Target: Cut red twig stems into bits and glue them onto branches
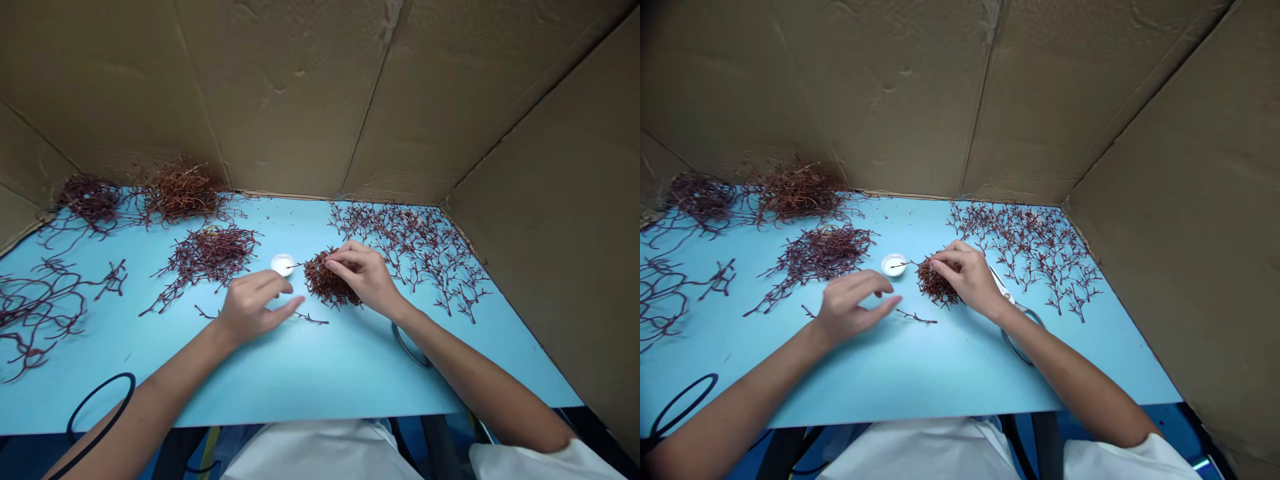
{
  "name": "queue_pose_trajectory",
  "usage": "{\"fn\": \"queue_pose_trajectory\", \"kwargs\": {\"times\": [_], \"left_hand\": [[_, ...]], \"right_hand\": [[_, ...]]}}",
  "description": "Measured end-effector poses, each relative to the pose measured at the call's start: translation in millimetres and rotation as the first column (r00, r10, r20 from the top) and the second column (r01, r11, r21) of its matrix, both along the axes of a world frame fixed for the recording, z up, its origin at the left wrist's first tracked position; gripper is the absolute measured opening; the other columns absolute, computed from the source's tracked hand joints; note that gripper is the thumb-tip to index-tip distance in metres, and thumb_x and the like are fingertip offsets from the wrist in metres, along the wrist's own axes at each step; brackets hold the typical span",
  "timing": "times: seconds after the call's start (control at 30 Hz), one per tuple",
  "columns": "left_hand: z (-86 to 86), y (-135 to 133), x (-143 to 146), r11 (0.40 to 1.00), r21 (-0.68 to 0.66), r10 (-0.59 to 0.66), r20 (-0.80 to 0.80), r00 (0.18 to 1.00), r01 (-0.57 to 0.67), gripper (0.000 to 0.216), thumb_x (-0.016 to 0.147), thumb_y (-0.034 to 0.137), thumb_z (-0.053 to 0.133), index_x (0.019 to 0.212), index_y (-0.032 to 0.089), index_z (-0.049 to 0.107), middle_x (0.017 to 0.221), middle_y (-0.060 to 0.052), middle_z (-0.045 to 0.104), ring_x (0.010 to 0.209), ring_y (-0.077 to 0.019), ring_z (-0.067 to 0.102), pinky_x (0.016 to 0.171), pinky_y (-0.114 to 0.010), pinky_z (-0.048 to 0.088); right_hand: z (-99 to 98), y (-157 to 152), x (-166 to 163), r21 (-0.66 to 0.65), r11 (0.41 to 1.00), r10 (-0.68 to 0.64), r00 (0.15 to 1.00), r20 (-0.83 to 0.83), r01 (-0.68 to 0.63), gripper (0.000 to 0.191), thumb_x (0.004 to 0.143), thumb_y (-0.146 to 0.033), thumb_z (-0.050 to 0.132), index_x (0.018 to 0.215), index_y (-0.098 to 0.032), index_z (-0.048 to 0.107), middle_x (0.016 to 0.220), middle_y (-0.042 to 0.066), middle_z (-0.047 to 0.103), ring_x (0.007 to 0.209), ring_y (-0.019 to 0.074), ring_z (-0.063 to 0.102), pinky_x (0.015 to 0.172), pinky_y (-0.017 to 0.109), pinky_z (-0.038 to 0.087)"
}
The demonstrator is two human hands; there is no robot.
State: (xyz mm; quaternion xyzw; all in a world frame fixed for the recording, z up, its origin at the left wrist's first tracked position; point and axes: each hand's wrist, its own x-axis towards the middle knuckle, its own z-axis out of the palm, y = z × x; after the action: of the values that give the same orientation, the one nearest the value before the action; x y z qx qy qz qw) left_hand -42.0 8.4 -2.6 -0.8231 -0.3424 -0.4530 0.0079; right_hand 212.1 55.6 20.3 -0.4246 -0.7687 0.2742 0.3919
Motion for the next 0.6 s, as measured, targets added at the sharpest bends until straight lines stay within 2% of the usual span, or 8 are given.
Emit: {"fn": "queue_pose_trajectory", "kwargs": {"times": [0.07,0.1,0.17,0.3,0.43,0.5,0.6], "left_hand": [[4.8,8,-9,0.983,-0.060,0.178,0.132,0.975,-0.171,0.012,0.097,0.024,0.072,0.087,0.018,0.069,0.072,0.000,0.072,0.059,-0.0114,0.061,0.058,-0.024,0.050],[6.1,14,-14,0.964,-0.144,0.246,0.156,0.957,-0.224,0.008,0.096,0.026,0.073,0.096,0.018,0.072,0.077,-0.001,0.074,0.060,-0.0113,0.062,0.058,-0.024,0.050],[6.2,25,-24,0.915,-0.322,0.300,0.139,0.944,-0.243,0.017,0.094,0.029,0.074,0.107,0.018,0.075,0.086,-0.003,0.079,0.064,-0.0127,0.065,0.057,-0.024,0.050],[1.2,40,-38,0.820,-0.539,0.276,0.081,0.958,-0.191,0.012,0.092,0.027,0.070,0.092,0.020,0.080,0.087,-0.003,0.082,0.067,-0.0156,0.068,0.062,-0.026,0.052],[-3.5,46,-42,0.761,-0.631,0.265,0.085,0.960,-0.154,0.011,0.091,0.022,0.069,0.087,0.020,0.079,0.084,-0.003,0.082,0.072,-0.0172,0.070,0.070,-0.029,0.055],[-5.6,47,-42,0.738,-0.658,0.279,0.096,0.955,-0.149,0.008,0.089,0.020,0.071,0.089,0.020,0.079,0.087,-0.004,0.082,0.076,-0.0183,0.072,0.073,-0.029,0.056],[-8.0,50,-44,0.713,-0.683,0.293,0.085,0.952,-0.158,0.015,0.087,0.015,0.073,0.100,0.019,0.079,0.093,-0.005,0.082,0.082,-0.0193,0.073,0.076,-0.030,0.056]], "right_hand": [[-1.2,11,-11,-0.004,1.000,0.026,0.999,0.031,-0.026,0.011,0.096,-0.025,0.074,0.093,-0.023,0.084,0.082,0.002,0.069,0.068,0.0145,0.059,0.064,0.031,0.047],[-1.6,15,-16,0.001,0.999,0.039,0.998,0.049,-0.039,0.011,0.096,-0.024,0.074,0.093,-0.024,0.084,0.082,0.002,0.070,0.069,0.0149,0.061,0.066,0.031,0.048],[-2.8,21,-25,0.024,0.998,0.055,0.995,0.088,-0.058,0.011,0.097,-0.024,0.073,0.094,-0.024,0.084,0.085,0.003,0.073,0.071,0.0155,0.063,0.069,0.032,0.049],[-7.1,30,-36,0.055,0.994,0.084,0.983,0.165,-0.094,0.010,0.096,-0.022,0.074,0.096,-0.024,0.084,0.087,0.003,0.076,0.075,0.0172,0.067,0.072,0.032,0.051],[-11.9,36,-40,0.066,0.989,0.115,0.969,0.219,-0.132,0.010,0.097,-0.022,0.074,0.097,-0.024,0.083,0.088,0.004,0.076,0.077,0.0181,0.068,0.073,0.033,0.051],[-13.8,37,-42,0.074,0.987,0.123,0.965,0.232,-0.143,0.011,0.097,-0.022,0.073,0.097,-0.024,0.083,0.089,0.004,0.075,0.078,0.0181,0.068,0.074,0.033,0.050],[-16.3,39,-45,0.071,0.985,0.135,0.959,0.248,-0.157,0.012,0.098,-0.021,0.072,0.098,-0.023,0.083,0.090,0.005,0.075,0.078,0.0179,0.068,0.074,0.032,0.050]]}}
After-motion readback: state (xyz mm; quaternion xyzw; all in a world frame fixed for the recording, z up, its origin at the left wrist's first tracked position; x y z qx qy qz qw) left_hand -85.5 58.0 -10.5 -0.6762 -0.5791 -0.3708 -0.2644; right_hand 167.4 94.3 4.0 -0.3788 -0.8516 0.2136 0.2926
